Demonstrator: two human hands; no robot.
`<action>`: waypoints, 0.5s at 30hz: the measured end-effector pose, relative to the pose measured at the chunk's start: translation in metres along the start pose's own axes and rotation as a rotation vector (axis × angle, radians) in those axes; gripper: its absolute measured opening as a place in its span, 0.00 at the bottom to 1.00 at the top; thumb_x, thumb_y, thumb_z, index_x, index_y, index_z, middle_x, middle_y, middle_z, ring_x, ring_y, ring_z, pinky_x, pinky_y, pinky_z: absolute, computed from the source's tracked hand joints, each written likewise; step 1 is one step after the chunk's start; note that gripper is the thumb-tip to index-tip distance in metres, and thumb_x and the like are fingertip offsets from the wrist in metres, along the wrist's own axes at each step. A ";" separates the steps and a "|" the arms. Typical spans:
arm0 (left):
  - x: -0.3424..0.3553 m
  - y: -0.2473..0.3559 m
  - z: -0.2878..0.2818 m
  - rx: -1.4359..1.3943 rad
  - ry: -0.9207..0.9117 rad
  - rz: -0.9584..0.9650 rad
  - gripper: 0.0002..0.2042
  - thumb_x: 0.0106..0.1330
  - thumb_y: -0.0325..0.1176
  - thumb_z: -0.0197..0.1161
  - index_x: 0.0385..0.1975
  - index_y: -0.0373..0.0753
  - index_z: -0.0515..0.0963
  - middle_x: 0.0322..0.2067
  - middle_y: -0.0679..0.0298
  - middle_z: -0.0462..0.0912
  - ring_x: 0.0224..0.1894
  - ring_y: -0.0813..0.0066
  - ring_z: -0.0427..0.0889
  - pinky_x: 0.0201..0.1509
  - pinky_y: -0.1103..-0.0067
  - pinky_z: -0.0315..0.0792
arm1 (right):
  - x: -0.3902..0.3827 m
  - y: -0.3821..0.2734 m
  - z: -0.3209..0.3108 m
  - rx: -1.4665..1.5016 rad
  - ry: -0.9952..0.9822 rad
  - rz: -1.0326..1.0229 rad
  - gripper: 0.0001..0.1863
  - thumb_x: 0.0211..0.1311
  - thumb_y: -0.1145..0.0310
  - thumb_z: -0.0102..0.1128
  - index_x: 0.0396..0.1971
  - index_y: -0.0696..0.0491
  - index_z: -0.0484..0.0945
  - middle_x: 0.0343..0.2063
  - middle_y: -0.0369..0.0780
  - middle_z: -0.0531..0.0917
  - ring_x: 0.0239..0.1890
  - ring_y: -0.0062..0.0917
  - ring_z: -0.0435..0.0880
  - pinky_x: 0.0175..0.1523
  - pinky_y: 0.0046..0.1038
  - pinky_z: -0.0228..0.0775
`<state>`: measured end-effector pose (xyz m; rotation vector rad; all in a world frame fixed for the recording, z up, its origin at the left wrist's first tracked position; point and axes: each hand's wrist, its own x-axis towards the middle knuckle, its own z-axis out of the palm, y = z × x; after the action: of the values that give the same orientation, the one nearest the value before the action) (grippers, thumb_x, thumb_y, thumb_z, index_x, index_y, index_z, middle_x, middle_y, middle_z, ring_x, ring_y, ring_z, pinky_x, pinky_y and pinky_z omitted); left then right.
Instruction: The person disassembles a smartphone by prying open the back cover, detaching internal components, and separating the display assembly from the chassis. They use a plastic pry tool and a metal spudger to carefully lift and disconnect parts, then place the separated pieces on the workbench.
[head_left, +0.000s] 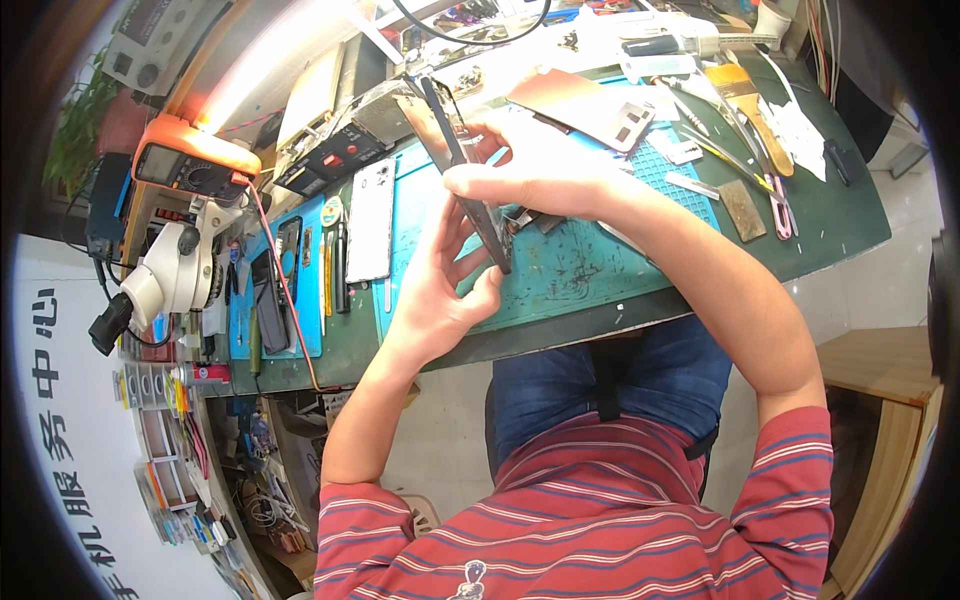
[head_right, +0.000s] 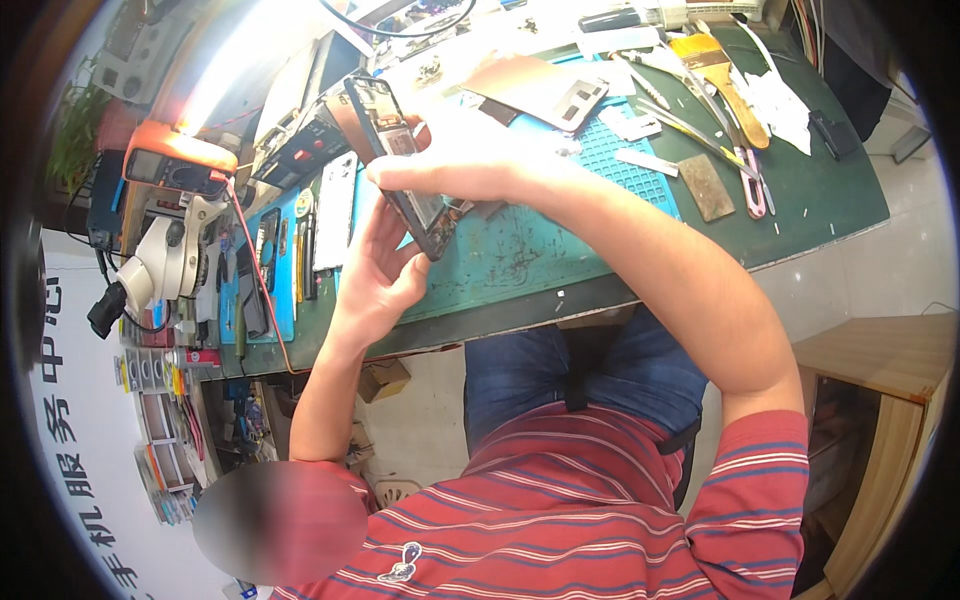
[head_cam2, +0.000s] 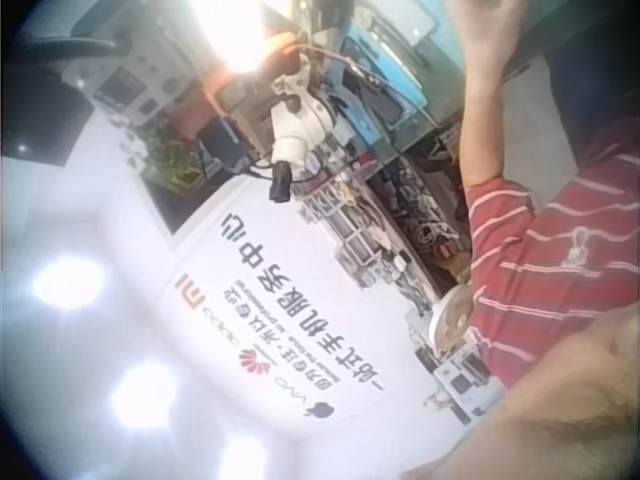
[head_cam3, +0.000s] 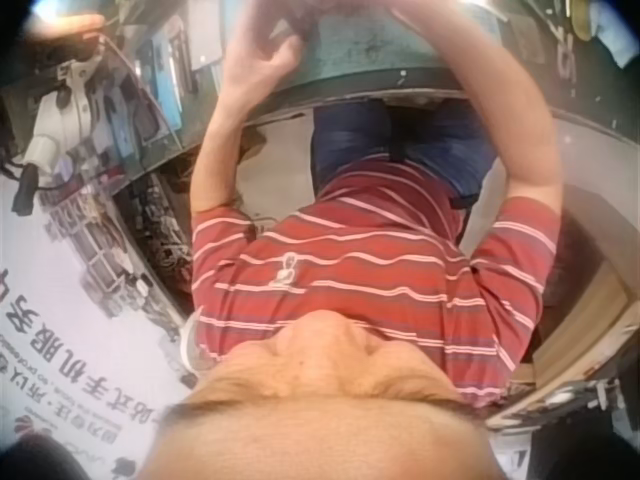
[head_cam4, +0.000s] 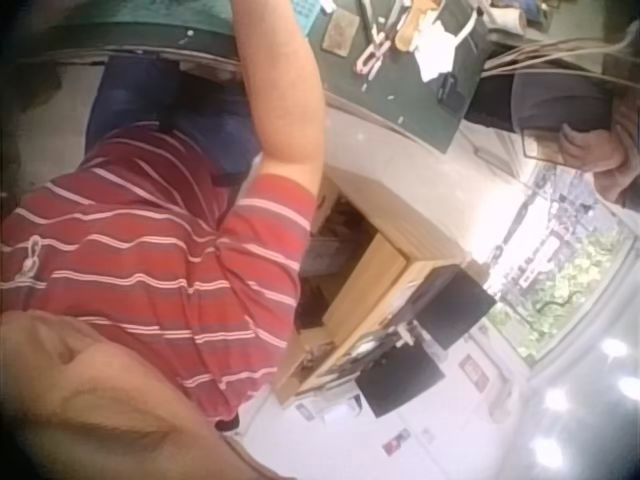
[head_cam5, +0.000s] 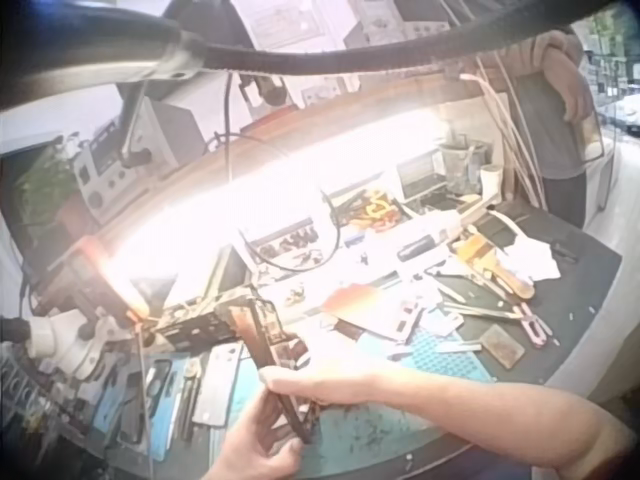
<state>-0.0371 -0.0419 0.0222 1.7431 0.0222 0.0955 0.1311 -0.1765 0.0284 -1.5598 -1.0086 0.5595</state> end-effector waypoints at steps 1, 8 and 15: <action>0.000 -0.002 0.000 0.008 -0.003 0.013 0.47 0.62 0.18 0.61 0.80 0.37 0.41 0.76 0.54 0.53 0.77 0.59 0.58 0.76 0.63 0.64 | -0.001 0.000 0.000 0.014 0.002 0.014 0.38 0.61 0.45 0.68 0.62 0.58 0.76 0.48 0.45 0.85 0.49 0.27 0.83 0.54 0.29 0.75; 0.002 -0.008 -0.002 0.292 0.017 0.133 0.48 0.59 0.20 0.63 0.79 0.34 0.42 0.74 0.48 0.58 0.73 0.55 0.67 0.71 0.64 0.72 | -0.001 0.004 -0.003 0.122 -0.048 0.031 0.40 0.63 0.45 0.68 0.66 0.58 0.71 0.52 0.45 0.81 0.52 0.28 0.82 0.58 0.30 0.77; 0.009 -0.022 -0.008 0.500 0.021 0.309 0.49 0.58 0.21 0.66 0.79 0.32 0.44 0.71 0.43 0.64 0.68 0.52 0.76 0.68 0.65 0.75 | -0.001 0.008 -0.003 0.192 -0.068 0.094 0.42 0.64 0.42 0.66 0.68 0.57 0.67 0.57 0.46 0.77 0.59 0.29 0.78 0.60 0.33 0.77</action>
<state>-0.0283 -0.0297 0.0027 2.2344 -0.2264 0.3603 0.1354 -0.1785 0.0218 -1.4302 -0.9082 0.7572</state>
